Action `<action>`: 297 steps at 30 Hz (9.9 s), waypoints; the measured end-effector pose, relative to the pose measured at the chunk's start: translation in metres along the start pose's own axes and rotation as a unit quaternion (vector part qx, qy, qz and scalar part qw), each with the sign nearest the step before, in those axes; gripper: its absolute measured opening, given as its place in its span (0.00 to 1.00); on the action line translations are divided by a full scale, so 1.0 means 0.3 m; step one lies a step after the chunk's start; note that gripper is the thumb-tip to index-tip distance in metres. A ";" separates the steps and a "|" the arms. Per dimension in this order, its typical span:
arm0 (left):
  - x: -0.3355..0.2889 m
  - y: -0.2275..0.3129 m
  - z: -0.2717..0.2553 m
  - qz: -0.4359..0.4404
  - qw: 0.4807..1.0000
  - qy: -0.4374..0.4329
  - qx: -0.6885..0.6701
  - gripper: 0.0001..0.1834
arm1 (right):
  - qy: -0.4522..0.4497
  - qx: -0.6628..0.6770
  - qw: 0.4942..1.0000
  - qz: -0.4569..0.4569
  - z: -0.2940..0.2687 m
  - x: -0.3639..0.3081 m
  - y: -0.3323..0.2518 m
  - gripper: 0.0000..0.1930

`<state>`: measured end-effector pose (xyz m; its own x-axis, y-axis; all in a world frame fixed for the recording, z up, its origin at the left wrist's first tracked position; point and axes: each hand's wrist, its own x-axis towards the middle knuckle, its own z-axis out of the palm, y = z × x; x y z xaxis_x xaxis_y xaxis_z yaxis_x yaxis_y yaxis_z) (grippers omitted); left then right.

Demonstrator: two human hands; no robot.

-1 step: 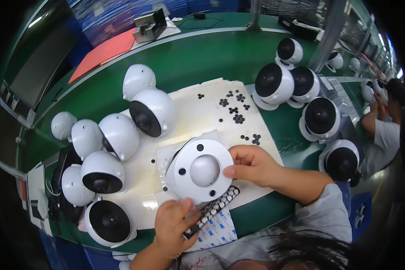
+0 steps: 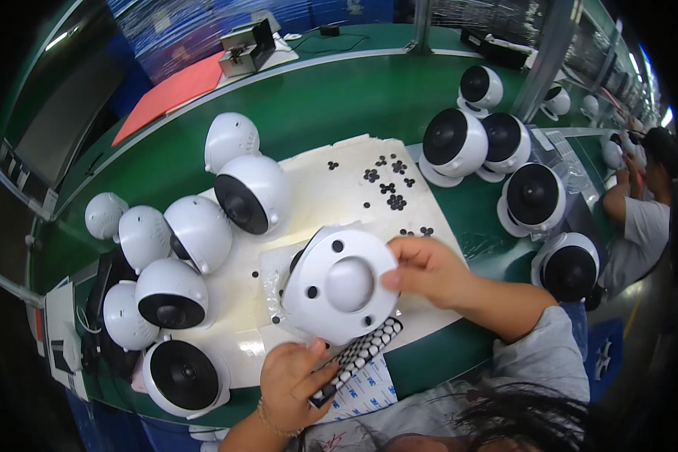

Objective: The person assembles white dome security cameras by hand. They pick up a camera housing, peel small black circular stickers from a backing sheet, and apply them into the holes on the bottom of the camera casing. The person repeats this process for multiple camera units, placing the finished ones on the table.

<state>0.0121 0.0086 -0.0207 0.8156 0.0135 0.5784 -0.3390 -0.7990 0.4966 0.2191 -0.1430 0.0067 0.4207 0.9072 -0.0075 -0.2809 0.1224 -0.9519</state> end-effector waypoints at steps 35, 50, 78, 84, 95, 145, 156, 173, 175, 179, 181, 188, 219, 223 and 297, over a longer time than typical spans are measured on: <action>0.021 -0.002 -0.018 -0.051 0.993 -0.001 -0.104 0.18 | 0.193 -0.673 0.659 -0.276 -0.269 0.767 -0.029 0.15; 0.014 0.011 -0.009 -0.032 0.994 0.035 -0.099 0.16 | 0.041 -0.055 0.996 0.061 0.092 0.110 -0.042 0.14; 0.014 0.019 -0.026 -0.080 0.992 0.094 -0.023 0.12 | -0.139 -0.442 0.730 -0.502 0.204 -0.029 0.038 0.13; 0.003 0.016 -0.026 -0.059 0.996 0.068 0.010 0.15 | -0.185 -0.346 0.815 -0.426 0.247 -0.001 0.043 0.14; 0.014 0.025 -0.017 -0.045 0.991 0.029 0.122 0.12 | 0.003 -0.238 0.916 -0.324 0.107 0.088 -0.026 0.27; -0.002 0.030 -0.020 -0.060 0.992 0.026 0.112 0.10 | -0.022 -0.631 0.659 -0.408 0.191 0.105 -0.055 0.22; -0.007 0.010 -0.017 -0.028 0.990 0.017 0.139 0.12 | -0.015 -0.513 0.803 -0.301 0.125 -0.001 -0.011 0.05; 0.010 0.019 -0.005 -0.047 0.990 0.057 0.121 0.08 | 0.017 -0.612 0.631 -0.477 0.098 0.014 0.092 0.10; 0.012 0.022 -0.006 -0.057 0.990 0.062 0.114 0.07 | 0.040 -0.632 0.587 -0.505 0.086 0.011 0.092 0.13; 0.010 0.020 -0.010 -0.060 0.991 0.062 0.098 0.08 | 0.056 -0.559 0.708 -0.428 0.092 -0.007 0.038 0.16; 0.009 0.017 -0.009 -0.057 0.992 0.065 0.086 0.09 | 0.026 -0.541 0.735 -0.407 0.107 -0.020 0.016 0.15; 0.006 0.017 -0.007 -0.052 0.994 0.055 0.080 0.13 | -0.040 -0.545 0.732 -0.406 0.176 -0.033 0.043 0.09; 0.000 0.023 -0.001 -0.058 0.989 0.031 0.129 0.18 | 0.018 -0.588 0.748 -0.308 0.030 -0.047 0.038 0.05; 0.002 0.032 -0.007 -0.064 0.988 0.031 0.136 0.18 | 0.060 -0.677 0.619 -0.393 0.024 -0.073 0.042 0.10; -0.019 -0.010 0.011 -0.129 0.951 0.098 -0.262 0.14 | -0.106 -0.434 0.859 -0.251 0.157 -0.057 -0.028 0.12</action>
<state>0.0100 0.0090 -0.0276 0.8184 0.3212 0.4766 -0.3677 -0.3446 0.8637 0.1737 -0.1405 0.0292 0.1094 0.8921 0.4384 0.6768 0.2561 -0.6901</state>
